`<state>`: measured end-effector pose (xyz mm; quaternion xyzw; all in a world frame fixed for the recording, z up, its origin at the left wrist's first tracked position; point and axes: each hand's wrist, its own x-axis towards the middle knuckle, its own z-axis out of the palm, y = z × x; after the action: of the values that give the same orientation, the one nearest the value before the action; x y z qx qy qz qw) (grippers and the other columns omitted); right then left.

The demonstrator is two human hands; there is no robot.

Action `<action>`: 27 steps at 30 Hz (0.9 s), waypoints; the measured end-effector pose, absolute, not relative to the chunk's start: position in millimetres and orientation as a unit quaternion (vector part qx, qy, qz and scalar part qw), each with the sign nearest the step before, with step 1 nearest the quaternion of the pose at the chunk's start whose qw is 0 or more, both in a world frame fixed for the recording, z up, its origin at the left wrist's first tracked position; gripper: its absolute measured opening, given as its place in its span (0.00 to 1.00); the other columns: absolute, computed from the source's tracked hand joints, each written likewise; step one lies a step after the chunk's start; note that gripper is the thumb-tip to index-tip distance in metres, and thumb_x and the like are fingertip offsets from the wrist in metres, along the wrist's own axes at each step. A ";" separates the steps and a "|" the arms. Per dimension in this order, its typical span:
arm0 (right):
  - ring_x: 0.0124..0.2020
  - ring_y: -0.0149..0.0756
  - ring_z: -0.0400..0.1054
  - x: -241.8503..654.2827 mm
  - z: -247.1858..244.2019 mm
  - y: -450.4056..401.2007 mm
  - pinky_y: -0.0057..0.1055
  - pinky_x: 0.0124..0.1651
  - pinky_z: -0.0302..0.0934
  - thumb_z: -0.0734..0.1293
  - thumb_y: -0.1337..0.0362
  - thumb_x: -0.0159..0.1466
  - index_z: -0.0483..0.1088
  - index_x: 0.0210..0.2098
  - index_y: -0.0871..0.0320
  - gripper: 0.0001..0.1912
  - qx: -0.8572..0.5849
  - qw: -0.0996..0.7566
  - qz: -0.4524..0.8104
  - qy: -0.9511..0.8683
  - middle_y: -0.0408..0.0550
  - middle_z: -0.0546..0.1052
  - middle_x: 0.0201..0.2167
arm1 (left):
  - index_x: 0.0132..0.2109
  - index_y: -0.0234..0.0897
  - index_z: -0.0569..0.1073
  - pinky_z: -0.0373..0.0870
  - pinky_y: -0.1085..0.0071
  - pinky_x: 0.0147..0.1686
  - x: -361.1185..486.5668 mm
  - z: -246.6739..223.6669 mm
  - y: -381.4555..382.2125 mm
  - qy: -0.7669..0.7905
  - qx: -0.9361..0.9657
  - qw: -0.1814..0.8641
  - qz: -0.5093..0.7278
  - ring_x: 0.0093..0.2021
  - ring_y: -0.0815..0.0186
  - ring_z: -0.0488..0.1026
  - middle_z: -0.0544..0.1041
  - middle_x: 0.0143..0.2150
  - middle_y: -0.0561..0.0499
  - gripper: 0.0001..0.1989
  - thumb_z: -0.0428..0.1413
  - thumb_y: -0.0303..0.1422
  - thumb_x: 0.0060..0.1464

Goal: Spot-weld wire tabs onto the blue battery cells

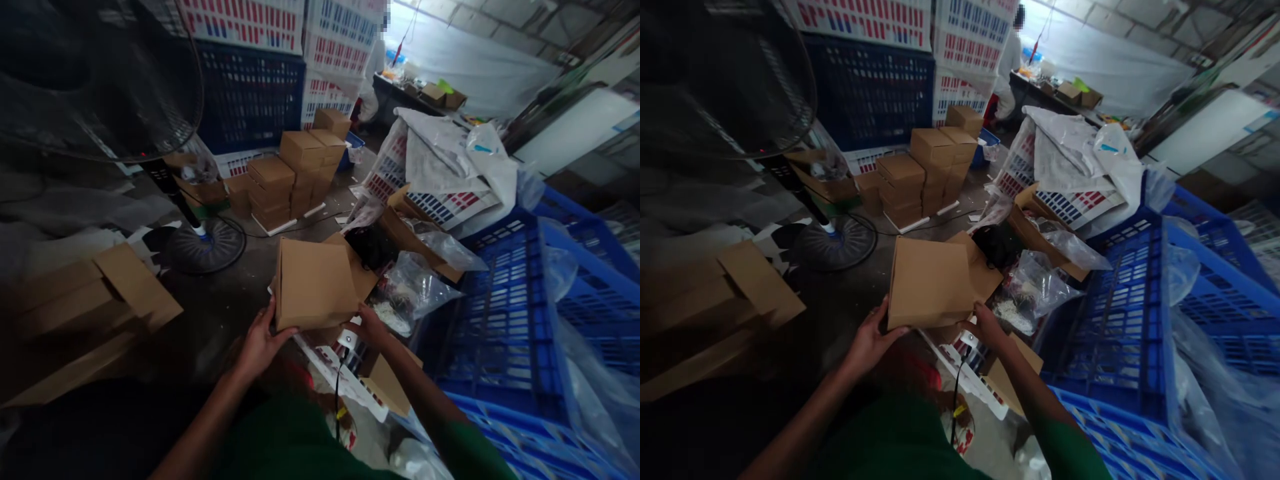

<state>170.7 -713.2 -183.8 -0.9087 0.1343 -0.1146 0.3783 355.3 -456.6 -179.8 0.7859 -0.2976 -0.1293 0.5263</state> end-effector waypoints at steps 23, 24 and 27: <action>0.34 0.37 0.72 180.3 -188.9 -743.2 0.29 0.37 0.64 0.64 0.58 0.68 0.71 0.39 0.58 0.10 -0.936 0.319 -0.135 0.062 0.50 0.76 0.32 | 0.65 0.35 0.63 0.72 0.58 0.54 395.5 -181.1 -452.9 -0.355 0.765 0.499 -0.198 0.51 0.57 0.77 0.77 0.56 0.45 0.38 0.62 0.44 0.50; 0.34 0.37 0.72 181.6 -190.8 -744.4 0.29 0.37 0.64 0.64 0.58 0.68 0.71 0.38 0.58 0.10 -0.937 0.316 -0.137 0.059 0.50 0.77 0.32 | 0.64 0.35 0.65 0.72 0.58 0.54 397.4 -181.7 -453.6 -0.360 0.762 0.501 -0.198 0.51 0.57 0.77 0.77 0.56 0.44 0.37 0.62 0.44 0.50; 0.32 0.37 0.72 186.9 -200.1 -745.1 0.29 0.36 0.64 0.63 0.57 0.69 0.71 0.33 0.58 0.12 -0.937 0.312 -0.144 0.069 0.51 0.76 0.29 | 0.61 0.35 0.69 0.74 0.60 0.51 399.2 -186.6 -455.0 -0.368 0.769 0.491 -0.178 0.46 0.57 0.78 0.80 0.51 0.44 0.33 0.62 0.45 0.50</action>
<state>186.9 -745.1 -200.1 -0.9368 0.0695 -0.1435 0.3115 399.2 -455.0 -186.6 0.7689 -0.3683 -0.1782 0.4914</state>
